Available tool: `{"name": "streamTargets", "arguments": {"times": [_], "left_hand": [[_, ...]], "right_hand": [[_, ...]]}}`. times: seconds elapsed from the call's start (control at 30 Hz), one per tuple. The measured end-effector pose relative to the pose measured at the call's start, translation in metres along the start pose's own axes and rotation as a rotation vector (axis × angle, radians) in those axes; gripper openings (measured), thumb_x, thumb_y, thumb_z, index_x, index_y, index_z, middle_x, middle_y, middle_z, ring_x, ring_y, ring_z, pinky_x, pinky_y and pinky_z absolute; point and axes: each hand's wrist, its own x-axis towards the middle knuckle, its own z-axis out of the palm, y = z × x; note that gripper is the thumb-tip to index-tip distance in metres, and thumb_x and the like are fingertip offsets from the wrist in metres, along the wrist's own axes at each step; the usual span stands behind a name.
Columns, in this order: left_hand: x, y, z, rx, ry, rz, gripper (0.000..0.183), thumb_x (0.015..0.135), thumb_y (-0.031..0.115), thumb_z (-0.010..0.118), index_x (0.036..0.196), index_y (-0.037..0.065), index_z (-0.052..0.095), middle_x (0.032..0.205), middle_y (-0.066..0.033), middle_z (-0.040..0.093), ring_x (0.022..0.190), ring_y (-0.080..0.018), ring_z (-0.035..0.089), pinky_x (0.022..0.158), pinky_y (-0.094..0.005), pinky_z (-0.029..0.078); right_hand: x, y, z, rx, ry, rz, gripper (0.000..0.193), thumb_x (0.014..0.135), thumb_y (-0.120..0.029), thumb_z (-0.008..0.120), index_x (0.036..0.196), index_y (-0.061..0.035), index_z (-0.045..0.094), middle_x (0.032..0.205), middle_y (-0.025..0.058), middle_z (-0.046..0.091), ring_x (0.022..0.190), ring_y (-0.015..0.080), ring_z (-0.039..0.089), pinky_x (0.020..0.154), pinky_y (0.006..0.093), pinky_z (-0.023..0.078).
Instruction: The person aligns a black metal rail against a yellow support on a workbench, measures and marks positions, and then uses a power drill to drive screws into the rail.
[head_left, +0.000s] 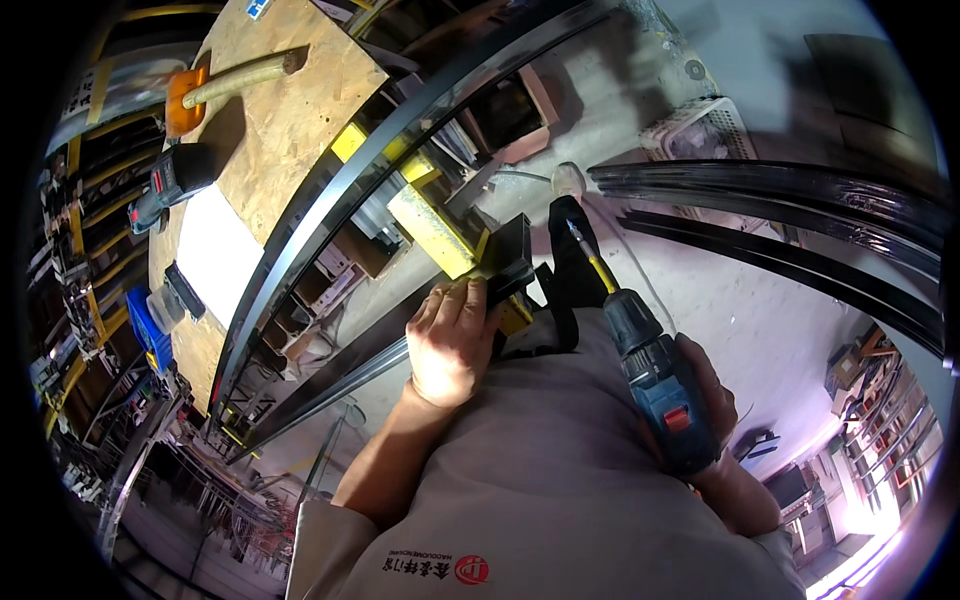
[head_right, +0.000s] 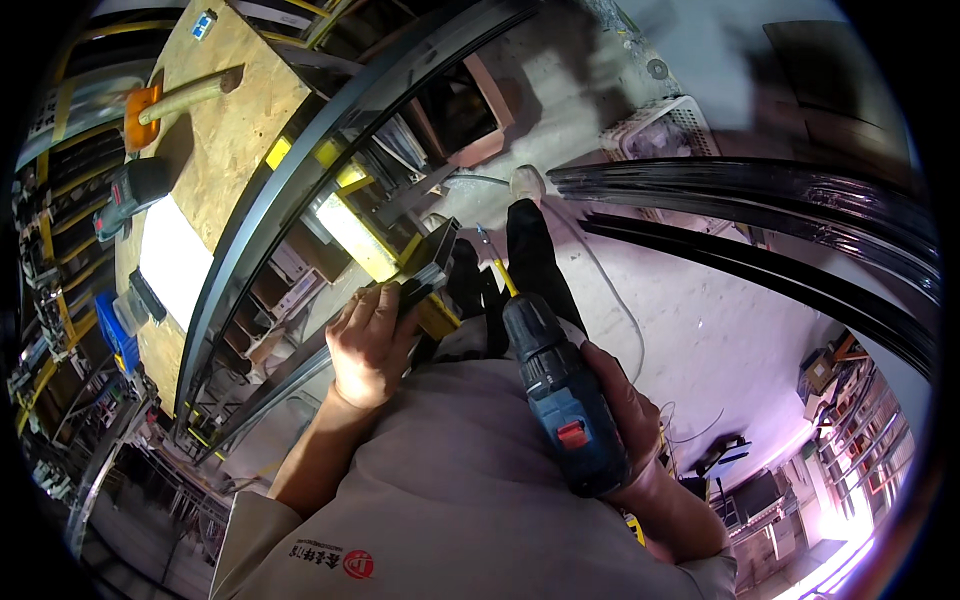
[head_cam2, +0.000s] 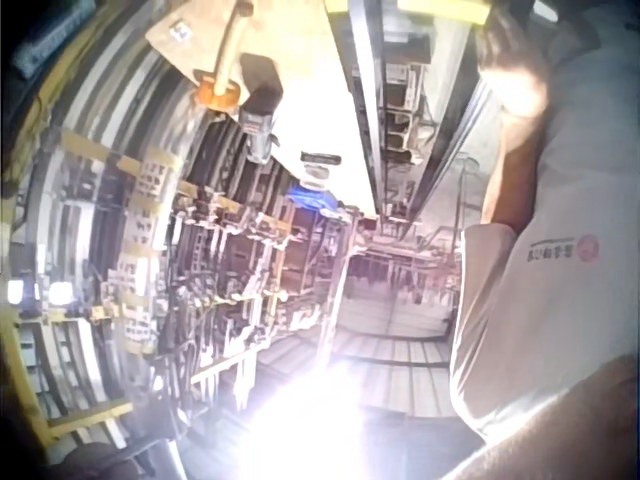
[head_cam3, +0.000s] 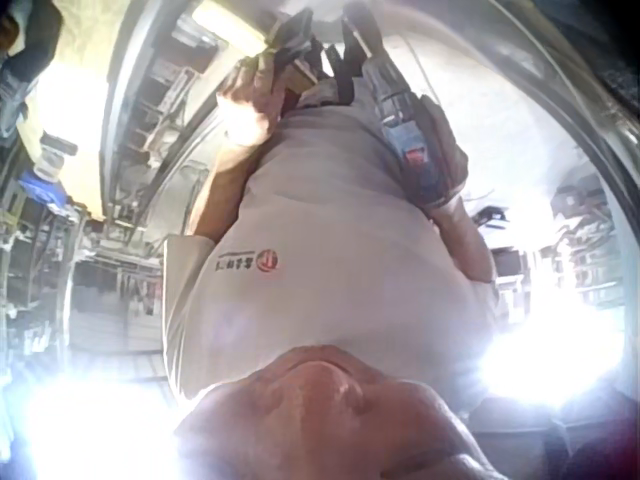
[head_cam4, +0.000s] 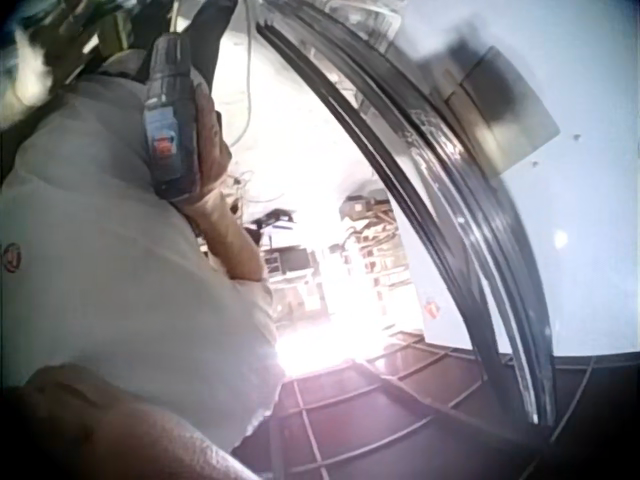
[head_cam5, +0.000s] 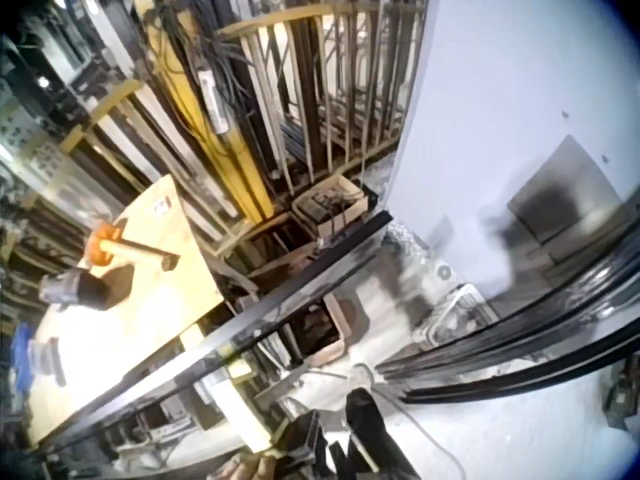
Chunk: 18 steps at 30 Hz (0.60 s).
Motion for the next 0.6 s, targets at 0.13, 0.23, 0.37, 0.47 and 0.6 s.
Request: {"name": "streamTargets", "arguments": {"times": [0.13,0.23,0.37,0.47,0.6], "left_hand": [[0.0008,0.0034,-0.0013,0.017,0.019,0.002,0.043,0.071,0.007,0.08,0.11,-0.005,0.066,0.095,-0.0197,0.068,0.084,-0.0355,0.069,0.071,-0.0413,0.056],[0.0006,0.0029,-0.0018,0.043,0.008,-0.002,0.043,0.072,0.008,0.08,0.111,-0.005,0.067,0.097,-0.0196,0.068,0.085,-0.035,0.069,0.072,-0.0411,0.057],[0.0008,0.0039,-0.0018,0.066,0.004,-0.005,0.042,0.073,0.01,0.08,0.11,-0.005,0.067,0.098,-0.0197,0.069,0.085,-0.0349,0.07,0.073,-0.0419,0.057],[0.0008,0.0038,0.0,0.074,0.021,0.007,0.042,0.073,0.01,0.08,0.11,-0.005,0.068,0.097,-0.0198,0.069,0.086,-0.0352,0.07,0.074,-0.0425,0.057],[0.0011,0.0034,0.0003,0.078,0.025,0.021,0.042,0.072,0.01,0.08,0.109,-0.005,0.068,0.096,-0.02,0.07,0.086,-0.0357,0.07,0.075,-0.0425,0.057]], "right_hand": [[0.0008,0.0004,0.0005,0.016,-0.003,-0.004,0.078,0.08,-0.02,0.081,0.142,0.0098,0.043,0.094,0.0129,0.073,0.08,0.0196,0.072,0.073,0.0299,0.057],[0.003,-0.0006,0.0007,0.05,0.002,0.016,0.078,0.08,-0.021,0.081,0.141,0.0101,0.044,0.093,0.013,0.073,0.08,0.0195,0.072,0.073,0.0296,0.057],[0.0054,-0.0029,-0.0005,0.046,0.008,0.034,0.077,0.081,-0.022,0.081,0.141,0.0105,0.044,0.092,0.0132,0.073,0.078,0.0196,0.072,0.071,0.029,0.057],[0.007,-0.0016,-0.0013,0.087,0.004,0.026,0.075,0.081,-0.019,0.08,0.14,0.011,0.044,0.091,0.0133,0.074,0.078,0.0202,0.073,0.07,0.0291,0.057],[0.0087,-0.0012,-0.0004,0.049,0.011,-0.008,0.071,0.082,-0.014,0.079,0.139,0.0126,0.044,0.091,0.0138,0.074,0.079,0.0209,0.074,0.07,0.0294,0.058]]}}
